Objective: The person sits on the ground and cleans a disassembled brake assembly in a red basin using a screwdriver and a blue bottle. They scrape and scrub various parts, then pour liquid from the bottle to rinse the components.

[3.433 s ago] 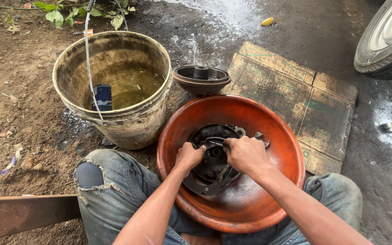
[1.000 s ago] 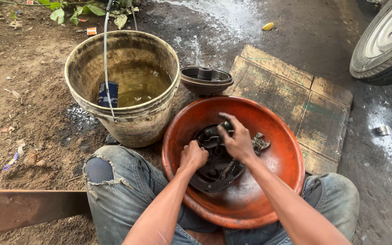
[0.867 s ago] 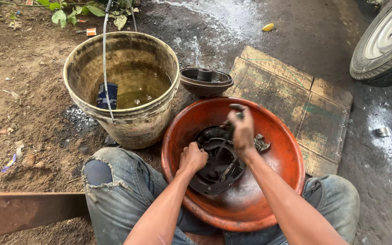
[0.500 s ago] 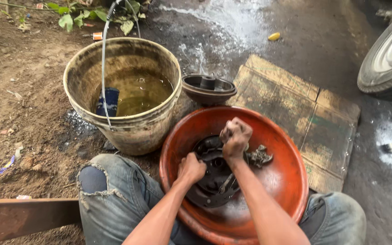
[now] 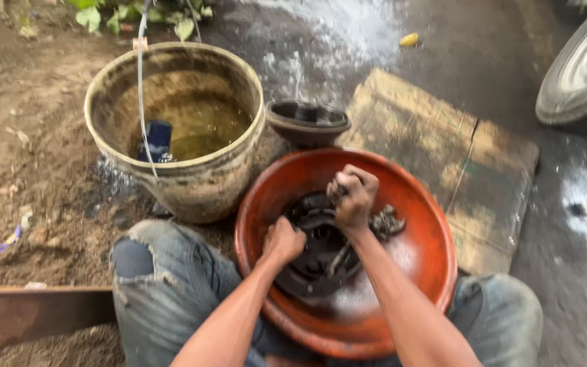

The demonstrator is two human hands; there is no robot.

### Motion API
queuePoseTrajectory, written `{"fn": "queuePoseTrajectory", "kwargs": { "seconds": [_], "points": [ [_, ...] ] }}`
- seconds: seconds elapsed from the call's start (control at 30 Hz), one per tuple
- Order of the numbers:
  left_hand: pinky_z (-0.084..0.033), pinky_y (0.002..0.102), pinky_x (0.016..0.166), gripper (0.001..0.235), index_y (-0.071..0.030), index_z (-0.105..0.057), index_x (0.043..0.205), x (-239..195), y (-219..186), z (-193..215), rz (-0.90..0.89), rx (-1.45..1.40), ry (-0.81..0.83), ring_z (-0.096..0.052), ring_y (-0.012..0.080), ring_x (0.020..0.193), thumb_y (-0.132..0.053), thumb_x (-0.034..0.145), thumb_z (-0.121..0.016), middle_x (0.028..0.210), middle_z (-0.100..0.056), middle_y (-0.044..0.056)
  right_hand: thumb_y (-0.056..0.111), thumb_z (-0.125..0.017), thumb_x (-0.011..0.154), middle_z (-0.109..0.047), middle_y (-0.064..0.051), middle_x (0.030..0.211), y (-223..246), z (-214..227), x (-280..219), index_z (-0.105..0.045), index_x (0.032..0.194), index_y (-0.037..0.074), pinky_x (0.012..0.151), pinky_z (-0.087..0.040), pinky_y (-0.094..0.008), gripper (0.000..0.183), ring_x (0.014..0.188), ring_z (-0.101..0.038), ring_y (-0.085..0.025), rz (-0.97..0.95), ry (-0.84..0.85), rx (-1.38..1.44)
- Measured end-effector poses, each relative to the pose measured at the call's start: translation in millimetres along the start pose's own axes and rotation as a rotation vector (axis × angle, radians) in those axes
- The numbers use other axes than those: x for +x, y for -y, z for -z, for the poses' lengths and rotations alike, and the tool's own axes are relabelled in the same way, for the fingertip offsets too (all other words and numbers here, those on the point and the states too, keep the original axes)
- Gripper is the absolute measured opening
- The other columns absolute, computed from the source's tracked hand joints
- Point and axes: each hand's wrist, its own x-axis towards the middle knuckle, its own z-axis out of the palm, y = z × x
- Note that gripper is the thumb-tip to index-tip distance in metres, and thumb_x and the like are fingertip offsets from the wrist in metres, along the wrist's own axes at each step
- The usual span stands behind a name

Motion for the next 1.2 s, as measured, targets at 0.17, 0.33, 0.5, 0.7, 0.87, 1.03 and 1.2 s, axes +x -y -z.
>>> {"fn": "queuePoseTrajectory", "kwargs": {
  "seconds": [0.17, 0.33, 0.5, 0.7, 0.87, 1.03, 1.2],
  "points": [
    [-0.047, 0.052, 0.107, 0.047, 0.005, -0.058, 0.125, -1, 6, -4, 0.046, -0.005, 0.006, -0.059, 0.0493, 0.122, -0.025, 0.089, -0.061, 0.127, -0.063, 0.033, 0.015, -0.019, 0.093, -0.045, -0.009, 0.067, -10, 5, -8, -0.047, 0.068, 0.004, 0.053, -0.043, -0.029, 0.040, 0.058, -0.048, -0.014, 0.484, 0.253, -0.361],
    [-0.047, 0.051, 0.107, 0.049, 0.005, -0.055, 0.128, 1, 1, 0, 0.041, -0.062, -0.013, -0.058, 0.0488, 0.124, -0.024, 0.089, -0.060, 0.128, -0.062, 0.033, 0.011, -0.054, 0.099, -0.048, -0.008, 0.073, -23, 3, -8, -0.050, 0.080, -0.005, 0.051, -0.043, -0.030, 0.025, 0.054, -0.047, -0.014, 0.291, 0.093, -0.488],
    [-0.046, 0.051, 0.108, 0.049, 0.004, -0.057, 0.127, -2, 6, -8, 0.038, -0.044, 0.004, -0.058, 0.0479, 0.124, -0.023, 0.086, -0.062, 0.129, -0.062, 0.032, 0.005, -0.053, 0.103, -0.052, -0.004, 0.065, -5, 10, -13, -0.050, 0.070, 0.002, 0.057, -0.041, -0.031, 0.034, 0.055, -0.048, -0.014, 0.295, 0.142, -0.076],
    [-0.045, 0.052, 0.108, 0.052, 0.003, -0.055, 0.131, 4, 4, 0, 0.026, -0.044, -0.031, -0.057, 0.0476, 0.126, -0.023, 0.087, -0.061, 0.131, -0.061, 0.033, 0.006, -0.050, 0.109, -0.055, -0.011, 0.074, -16, -10, -4, -0.052, 0.073, 0.003, 0.061, -0.042, -0.036, 0.036, 0.063, -0.051, -0.025, 0.771, 0.093, -0.872],
    [-0.043, 0.052, 0.110, 0.050, 0.000, -0.054, 0.134, -8, -4, 4, 0.088, -0.093, 0.050, -0.053, 0.0468, 0.130, -0.024, 0.090, -0.057, 0.137, -0.058, 0.029, 0.004, -0.053, 0.099, -0.050, -0.002, 0.070, -10, 10, -6, -0.053, 0.080, 0.001, 0.053, -0.043, -0.029, 0.019, 0.055, -0.045, -0.011, 0.131, 0.125, 0.061],
    [-0.044, 0.050, 0.110, 0.049, 0.001, -0.056, 0.132, -17, -8, 5, 0.090, -0.062, 0.080, -0.054, 0.0458, 0.131, -0.025, 0.090, -0.057, 0.137, -0.058, 0.029, 0.004, -0.051, 0.103, -0.052, -0.023, 0.076, -16, 5, -21, -0.054, 0.074, -0.004, 0.059, -0.045, -0.034, 0.030, 0.063, -0.052, -0.022, 0.686, 0.142, -0.691],
    [-0.046, 0.049, 0.108, 0.048, 0.001, -0.059, 0.130, -15, -10, 9, 0.070, -0.126, 0.057, -0.056, 0.0443, 0.129, -0.023, 0.087, -0.058, 0.133, -0.062, 0.028, 0.003, -0.053, 0.094, -0.040, -0.005, 0.059, -4, 5, -10, -0.046, 0.067, 0.001, 0.051, -0.036, -0.030, 0.028, 0.050, -0.038, -0.012, 0.031, 0.084, -0.022]
  ]
}}
